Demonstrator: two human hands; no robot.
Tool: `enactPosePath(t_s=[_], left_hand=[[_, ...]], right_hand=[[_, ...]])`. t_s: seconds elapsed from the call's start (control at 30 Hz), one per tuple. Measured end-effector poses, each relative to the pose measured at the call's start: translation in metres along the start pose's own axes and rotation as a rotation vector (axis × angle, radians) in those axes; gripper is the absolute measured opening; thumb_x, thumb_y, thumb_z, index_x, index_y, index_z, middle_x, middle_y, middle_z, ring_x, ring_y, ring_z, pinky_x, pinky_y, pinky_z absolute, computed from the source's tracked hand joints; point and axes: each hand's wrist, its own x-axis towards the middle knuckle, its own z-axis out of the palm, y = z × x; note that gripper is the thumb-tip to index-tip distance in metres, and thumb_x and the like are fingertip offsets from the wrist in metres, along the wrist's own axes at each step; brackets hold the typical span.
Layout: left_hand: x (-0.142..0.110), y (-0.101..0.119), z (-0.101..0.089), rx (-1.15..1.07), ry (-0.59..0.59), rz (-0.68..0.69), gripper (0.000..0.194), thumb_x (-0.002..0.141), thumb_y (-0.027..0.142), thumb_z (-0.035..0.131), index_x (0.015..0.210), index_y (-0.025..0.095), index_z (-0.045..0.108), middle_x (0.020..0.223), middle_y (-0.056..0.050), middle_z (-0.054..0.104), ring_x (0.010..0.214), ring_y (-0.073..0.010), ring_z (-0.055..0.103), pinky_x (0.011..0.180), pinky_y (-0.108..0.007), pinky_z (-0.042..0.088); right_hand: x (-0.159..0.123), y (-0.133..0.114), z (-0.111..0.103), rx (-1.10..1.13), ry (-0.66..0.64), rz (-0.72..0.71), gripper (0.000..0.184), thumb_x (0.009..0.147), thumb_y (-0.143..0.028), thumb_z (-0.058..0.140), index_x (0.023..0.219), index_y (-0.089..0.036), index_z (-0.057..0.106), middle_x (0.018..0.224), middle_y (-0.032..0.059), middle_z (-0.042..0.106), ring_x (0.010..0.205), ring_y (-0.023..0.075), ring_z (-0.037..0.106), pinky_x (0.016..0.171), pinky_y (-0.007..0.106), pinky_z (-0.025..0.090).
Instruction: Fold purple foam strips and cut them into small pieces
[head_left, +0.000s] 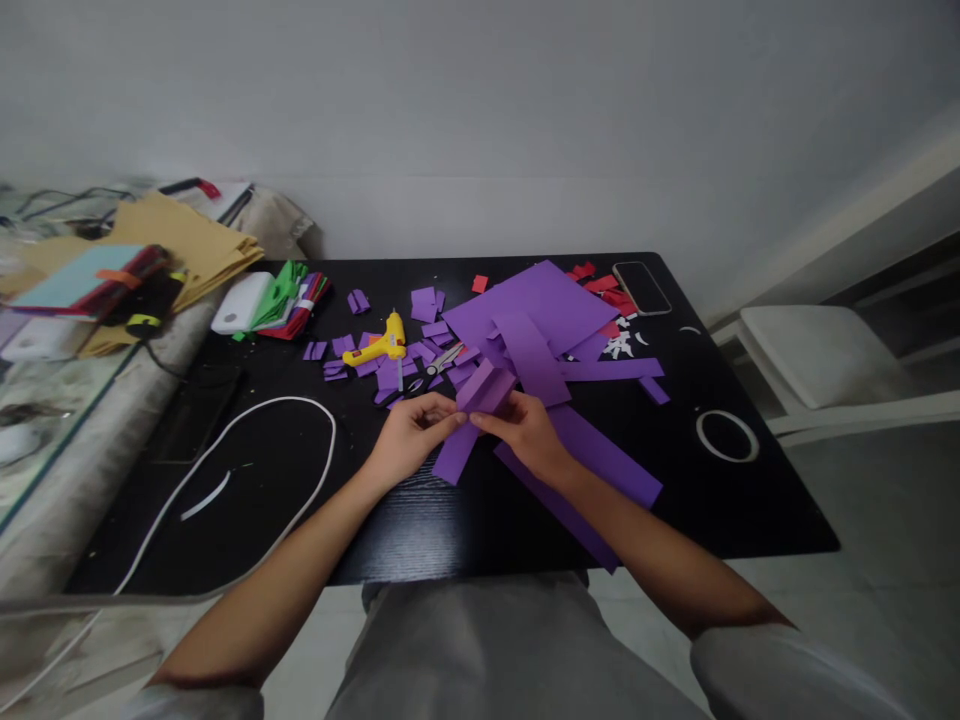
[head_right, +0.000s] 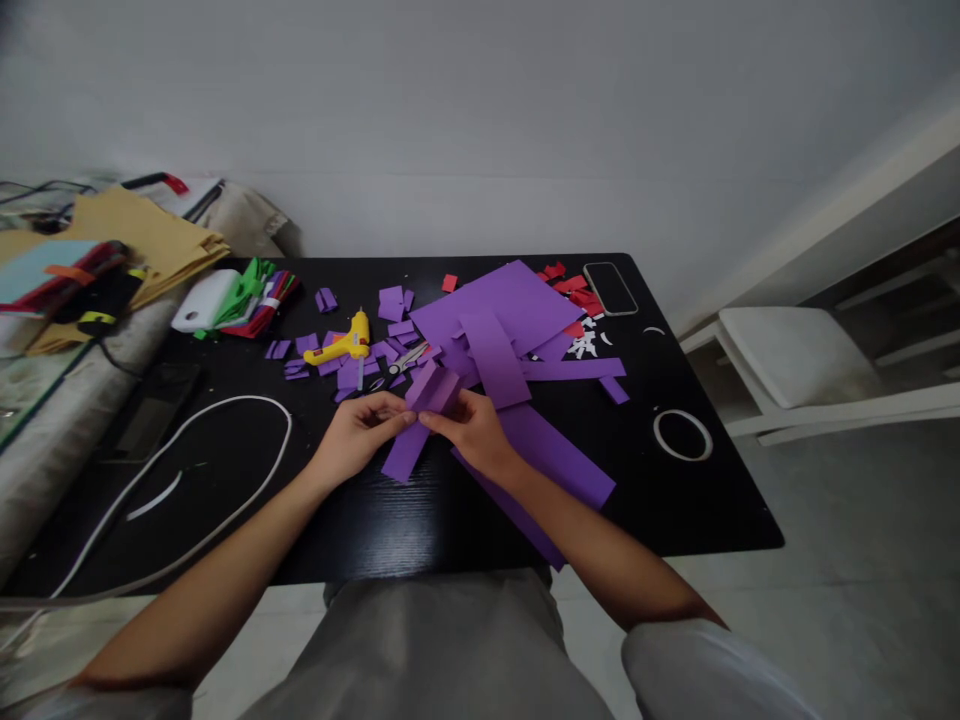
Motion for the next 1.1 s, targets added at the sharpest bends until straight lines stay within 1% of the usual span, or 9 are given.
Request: enactPosePath(t_s=[0.23, 0.4, 0.57, 0.73, 0.8, 0.9, 0.97, 1.03, 1.1], left_hand=[[-0.001, -0.002, -0.001, 0.136, 0.039, 0.095, 0.028, 0.077, 0.042, 0.079, 0.082, 0.015, 0.071, 0.066, 0.001, 0.066, 0.057, -0.0103, 0.055, 0.055, -0.022, 0.041], [-0.001, -0.003, -0.006, 0.199, 0.033, 0.226, 0.021, 0.08, 0.036, 0.078, 0.089, 0.017, 0.073, 0.072, 0.0, 0.067, 0.065, -0.0124, 0.059, 0.064, -0.024, 0.046], [-0.001, -0.003, -0.009, 0.207, 0.023, 0.322, 0.015, 0.082, 0.032, 0.077, 0.085, 0.018, 0.074, 0.082, -0.003, 0.07, 0.075, -0.0147, 0.062, 0.069, -0.027, 0.048], [-0.001, -0.001, -0.01, 0.169, 0.002, 0.368, 0.012, 0.083, 0.029, 0.077, 0.085, 0.018, 0.075, 0.083, -0.005, 0.071, 0.077, -0.0167, 0.064, 0.071, -0.03, 0.05], [-0.001, 0.001, -0.011, 0.191, 0.033, 0.438, 0.01, 0.083, 0.029, 0.077, 0.086, 0.019, 0.077, 0.085, -0.005, 0.071, 0.078, -0.0169, 0.065, 0.072, -0.03, 0.051], [-0.001, 0.004, -0.014, 0.304, 0.145, 0.593, 0.008, 0.084, 0.027, 0.077, 0.09, 0.023, 0.08, 0.084, -0.003, 0.068, 0.076, -0.0146, 0.063, 0.069, -0.028, 0.05], [-0.002, 0.005, -0.017, 0.399, 0.193, 0.683, 0.01, 0.085, 0.024, 0.076, 0.094, 0.025, 0.081, 0.082, -0.002, 0.066, 0.074, -0.0129, 0.061, 0.067, -0.026, 0.05], [-0.003, 0.004, -0.02, 0.489, 0.18, 0.759, 0.013, 0.087, 0.02, 0.073, 0.096, 0.025, 0.08, 0.083, -0.002, 0.066, 0.075, -0.0125, 0.063, 0.068, -0.026, 0.051], [-0.004, 0.002, -0.022, 0.566, 0.128, 0.825, 0.016, 0.089, 0.017, 0.071, 0.1, 0.024, 0.079, 0.088, -0.003, 0.068, 0.079, -0.0129, 0.065, 0.072, -0.026, 0.053]], right_hand=[[0.001, 0.003, -0.002, -0.087, 0.057, -0.096, 0.029, 0.066, -0.038, 0.086, 0.085, -0.019, 0.075, 0.085, 0.0032, 0.077, 0.08, 0.0212, 0.071, 0.079, 0.036, 0.057], [-0.005, 0.001, -0.001, -0.17, 0.056, -0.207, 0.025, 0.073, -0.04, 0.083, 0.086, -0.02, 0.074, 0.084, 0.0041, 0.076, 0.079, 0.0215, 0.071, 0.076, 0.036, 0.057], [-0.009, -0.002, -0.001, -0.303, 0.024, -0.37, 0.019, 0.082, -0.039, 0.076, 0.087, -0.021, 0.073, 0.082, 0.0032, 0.073, 0.076, 0.0189, 0.068, 0.072, 0.032, 0.055], [-0.013, -0.009, -0.002, -0.406, 0.016, -0.459, 0.013, 0.085, -0.035, 0.074, 0.09, -0.023, 0.072, 0.087, 0.0029, 0.073, 0.081, 0.0183, 0.068, 0.078, 0.033, 0.055], [-0.012, -0.01, -0.002, -0.377, -0.003, -0.462, 0.015, 0.082, -0.034, 0.076, 0.093, -0.024, 0.072, 0.093, 0.0032, 0.073, 0.087, 0.0186, 0.068, 0.083, 0.033, 0.055], [-0.006, -0.007, -0.003, -0.208, 0.027, -0.317, 0.029, 0.075, -0.037, 0.082, 0.099, -0.025, 0.071, 0.098, 0.0029, 0.072, 0.09, 0.018, 0.067, 0.084, 0.032, 0.054], [0.0, -0.007, -0.005, -0.045, 0.038, -0.083, 0.031, 0.073, -0.043, 0.083, 0.092, -0.023, 0.071, 0.09, 0.0018, 0.071, 0.083, 0.0164, 0.066, 0.078, 0.03, 0.053], [0.004, -0.008, -0.008, 0.135, -0.05, 0.227, 0.038, 0.076, -0.056, 0.077, 0.087, -0.02, 0.072, 0.08, 0.0024, 0.07, 0.073, 0.016, 0.065, 0.07, 0.029, 0.053], [0.005, -0.011, -0.009, 0.264, -0.133, 0.431, 0.047, 0.074, -0.065, 0.074, 0.08, -0.018, 0.072, 0.075, 0.0033, 0.07, 0.068, 0.016, 0.063, 0.064, 0.029, 0.051]])
